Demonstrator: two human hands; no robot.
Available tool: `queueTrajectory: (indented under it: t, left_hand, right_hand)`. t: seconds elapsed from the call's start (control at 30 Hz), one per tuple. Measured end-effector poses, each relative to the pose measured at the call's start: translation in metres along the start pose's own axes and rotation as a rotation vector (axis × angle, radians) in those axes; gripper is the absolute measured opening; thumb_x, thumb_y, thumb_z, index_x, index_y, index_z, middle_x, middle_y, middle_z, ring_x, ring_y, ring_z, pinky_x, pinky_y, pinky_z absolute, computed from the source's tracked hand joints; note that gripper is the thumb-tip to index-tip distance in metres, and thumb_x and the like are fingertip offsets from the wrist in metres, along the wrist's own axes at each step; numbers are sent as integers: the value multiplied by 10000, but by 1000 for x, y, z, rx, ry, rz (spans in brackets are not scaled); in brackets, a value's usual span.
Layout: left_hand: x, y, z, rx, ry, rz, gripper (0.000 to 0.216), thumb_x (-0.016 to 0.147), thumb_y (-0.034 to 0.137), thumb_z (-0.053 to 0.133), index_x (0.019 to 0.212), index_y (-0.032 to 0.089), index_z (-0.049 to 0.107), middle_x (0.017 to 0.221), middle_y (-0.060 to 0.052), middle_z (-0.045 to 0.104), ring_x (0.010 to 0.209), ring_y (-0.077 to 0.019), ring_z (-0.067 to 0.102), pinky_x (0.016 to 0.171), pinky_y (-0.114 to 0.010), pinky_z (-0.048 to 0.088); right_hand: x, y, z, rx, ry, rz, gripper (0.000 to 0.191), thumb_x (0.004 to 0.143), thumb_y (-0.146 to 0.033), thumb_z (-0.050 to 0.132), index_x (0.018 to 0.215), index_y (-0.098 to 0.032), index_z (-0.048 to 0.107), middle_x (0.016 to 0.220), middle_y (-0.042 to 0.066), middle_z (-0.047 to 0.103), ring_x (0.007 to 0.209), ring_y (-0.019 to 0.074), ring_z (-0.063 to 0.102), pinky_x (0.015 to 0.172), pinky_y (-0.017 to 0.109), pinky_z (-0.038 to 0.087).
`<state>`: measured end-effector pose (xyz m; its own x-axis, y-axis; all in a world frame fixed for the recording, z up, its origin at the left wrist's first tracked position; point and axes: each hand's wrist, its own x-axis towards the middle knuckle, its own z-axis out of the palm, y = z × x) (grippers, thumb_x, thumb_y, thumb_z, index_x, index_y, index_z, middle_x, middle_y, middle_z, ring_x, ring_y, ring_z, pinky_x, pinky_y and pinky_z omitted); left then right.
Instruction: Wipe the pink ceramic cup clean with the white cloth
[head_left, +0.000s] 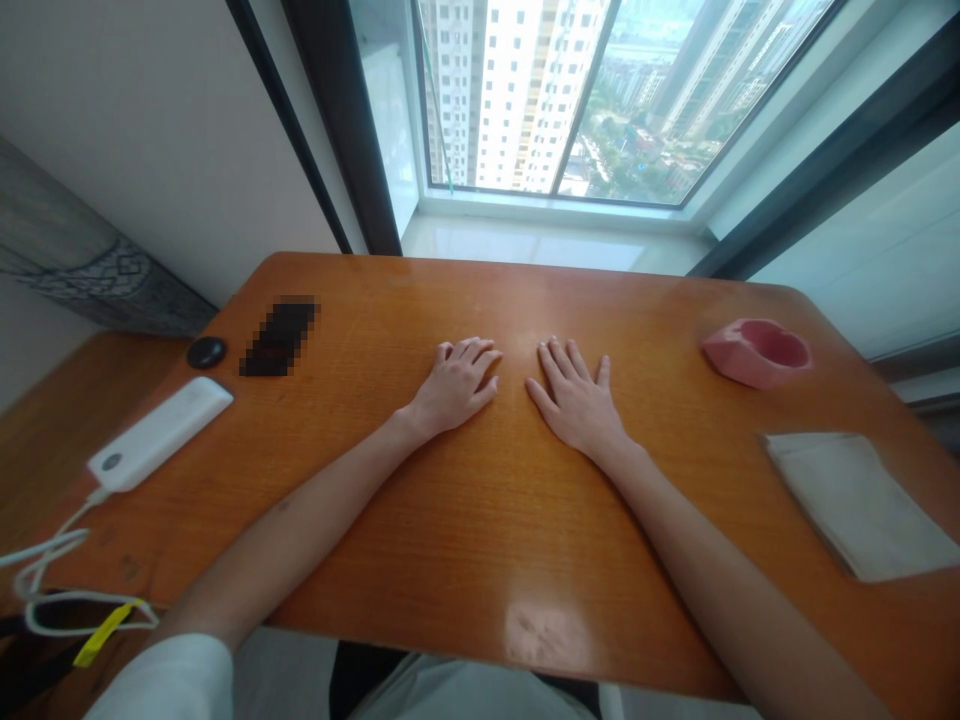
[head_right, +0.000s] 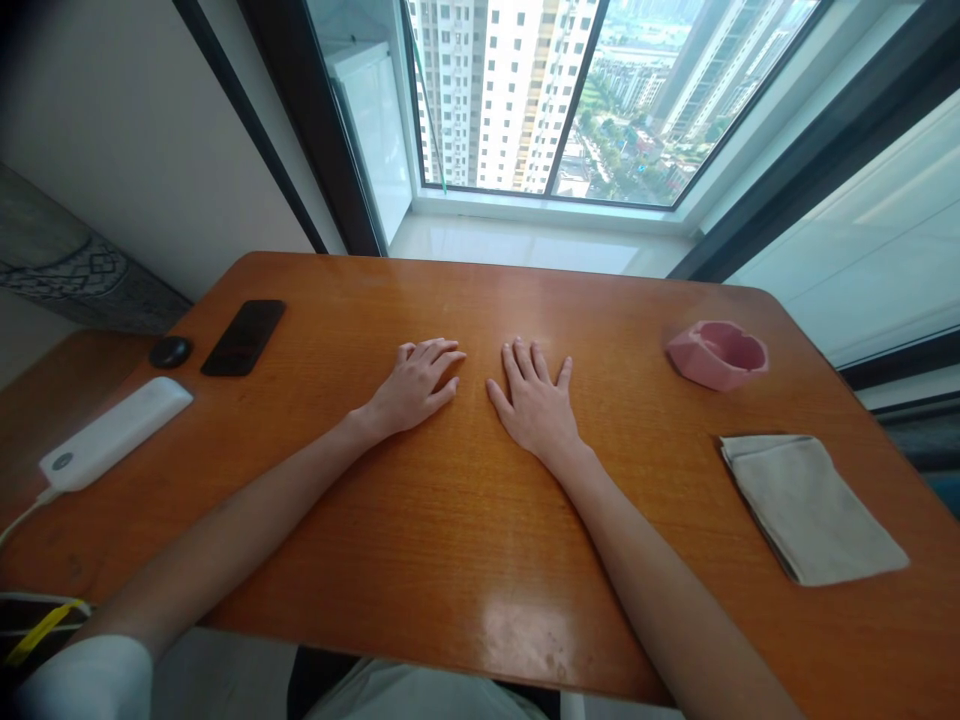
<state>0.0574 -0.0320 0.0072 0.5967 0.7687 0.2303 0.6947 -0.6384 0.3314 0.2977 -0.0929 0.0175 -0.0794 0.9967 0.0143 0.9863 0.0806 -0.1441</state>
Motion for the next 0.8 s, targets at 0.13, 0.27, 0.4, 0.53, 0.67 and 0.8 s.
queueTrajectory:
  t: [0.13, 0.27, 0.4, 0.53, 0.67, 0.8]
  left_hand:
    - [1, 0, -1, 4, -3, 0, 419, 1155, 335, 526, 1539, 225, 654, 1718, -148, 625, 1627, -343, 537, 1312, -566, 353]
    - [1, 1, -1, 7, -2, -1, 423, 1161, 340, 521, 1543, 214, 651, 1722, -151, 621, 1631, -344, 535, 1310, -566, 354]
    - [1, 0, 0, 0, -3, -1, 424, 1160, 344, 514, 1545, 231, 652, 1726, -147, 619, 1633, -345, 535, 1314, -569, 349]
    - [0, -1, 1, -1, 4, 3, 427, 1158, 345, 512, 1544, 233, 655, 1724, -148, 620, 1632, -345, 533, 1312, -574, 349]
    - [0, -1, 1, 3, 5, 6, 431, 1158, 343, 510, 1548, 225, 652, 1724, -149, 619, 1628, -341, 534, 1314, -571, 348]
    - [1, 0, 0, 1, -2, -3, 431, 1155, 342, 511, 1546, 238, 658, 1721, -148, 621, 1627, -344, 535, 1321, -571, 347]
  right_hand:
    - [0, 0, -1, 12, 12, -3, 758, 1198, -545, 285, 1846, -155, 335, 1951, 149, 290, 1831, 426, 248, 1403, 892, 160]
    - [0, 1, 1, 30, 31, -17, 750, 1194, -545, 288, 1849, -184, 339, 1945, 159, 313, 1822, 439, 268, 1394, 901, 160]
    - [0, 3, 4, 57, 52, -27, 751, 1192, -553, 291, 1855, -203, 333, 1939, 171, 329, 1816, 456, 276, 1383, 915, 148]
    - [1, 3, 4, 61, 50, -24, 750, 1192, -555, 295, 1854, -204, 332, 1944, 157, 319, 1817, 446, 276, 1386, 914, 140]
    - [1, 3, 3, 50, 36, -22, 754, 1194, -548, 293, 1846, -173, 342, 1945, 160, 314, 1820, 443, 271, 1388, 913, 146]
    - [1, 2, 1, 28, 32, -23, 742, 1199, -550, 282, 1853, -204, 335, 1944, 160, 321, 1815, 443, 285, 1386, 909, 174]
